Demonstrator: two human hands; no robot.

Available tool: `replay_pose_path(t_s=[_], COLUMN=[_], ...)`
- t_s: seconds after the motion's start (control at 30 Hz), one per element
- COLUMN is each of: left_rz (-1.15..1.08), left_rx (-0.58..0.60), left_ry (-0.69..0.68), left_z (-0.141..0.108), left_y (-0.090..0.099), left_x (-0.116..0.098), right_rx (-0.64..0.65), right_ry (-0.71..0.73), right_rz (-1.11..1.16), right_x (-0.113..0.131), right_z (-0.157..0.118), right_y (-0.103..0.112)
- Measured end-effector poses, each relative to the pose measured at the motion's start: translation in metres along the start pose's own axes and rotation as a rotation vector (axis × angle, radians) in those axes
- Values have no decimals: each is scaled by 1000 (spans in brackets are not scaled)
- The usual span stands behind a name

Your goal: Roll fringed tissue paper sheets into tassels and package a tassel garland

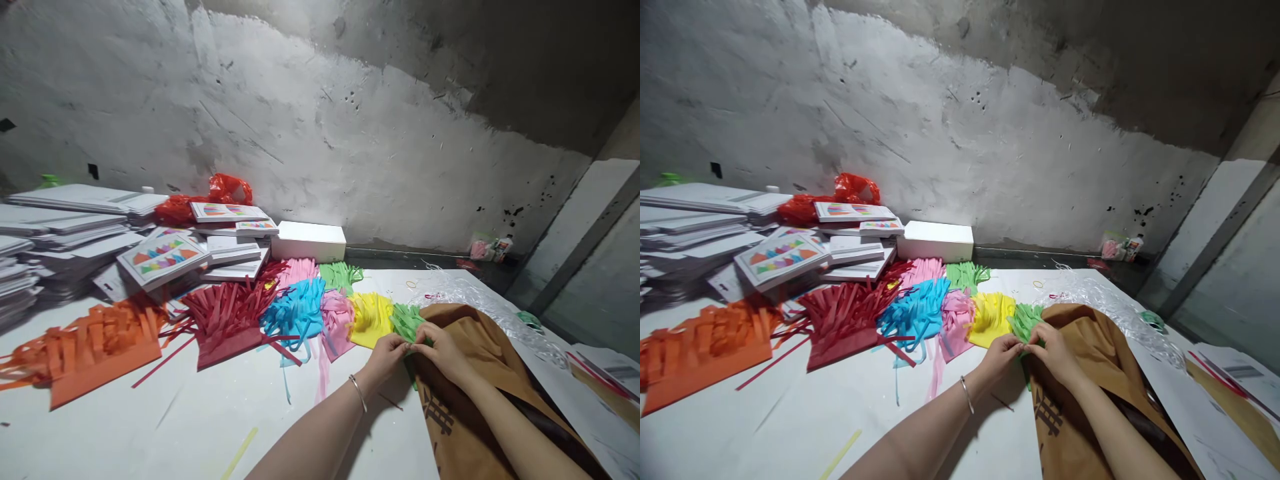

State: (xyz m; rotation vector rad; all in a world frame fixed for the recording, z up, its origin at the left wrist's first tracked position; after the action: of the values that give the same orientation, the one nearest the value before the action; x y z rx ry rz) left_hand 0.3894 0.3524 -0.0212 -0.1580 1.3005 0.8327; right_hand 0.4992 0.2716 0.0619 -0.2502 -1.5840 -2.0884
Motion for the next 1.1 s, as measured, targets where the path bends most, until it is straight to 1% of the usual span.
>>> replay_pose_path(t_s=[0.17, 0.3, 0.4, 0.57, 0.7, 0.8, 0.87, 1.0, 1.07, 1.1], left_rz=[9, -31, -102, -277, -423, -519, -578, -676, -708, -720], left_rx=[-20, -20, -54, -158, -237, -317, -377, -473, -500, -507], left_ry=[-4, 5, 46, 158, 228, 241, 238, 212, 193, 184], left_z=[-3, 0, 3, 5, 6, 8, 9, 6, 5, 6], left_y=[-1, 1, 4, 14, 22, 33, 43, 64, 71, 73], left_x=[-3, -5, -1, 14, 25, 28, 28, 23, 17, 14], right_rx=[-28, -30, -37, -69, -141, -247, -344, -587, -709, -764], right_ry=[55, 89, 102, 106, 56, -24, -113, -320, -369, -372], right_rz=[-202, -271, -285, -264, -215, -163, -122, -20, 40, 72], right_x=[9, 13, 15, 17, 16, 9, -2, -26, -30, -28], right_z=[-6, -6, -7, -12, -15, -18, -24, -50, -71, -83], right_y=[-1, 1, 3, 11, 26, 49, 71, 127, 158, 173])
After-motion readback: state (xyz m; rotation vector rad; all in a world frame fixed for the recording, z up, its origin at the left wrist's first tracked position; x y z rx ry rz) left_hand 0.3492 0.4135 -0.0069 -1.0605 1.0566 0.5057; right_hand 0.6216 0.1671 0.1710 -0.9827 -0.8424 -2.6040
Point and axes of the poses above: each hand's wrist, its own z-axis towards the middle knuckle, its own y-axis out of the back of the hand, x = y × z, the point moved 5 cm from there along z, towards the middle knuckle, and after that the axes turned 11 degrees about x, right-handed, at the moved point
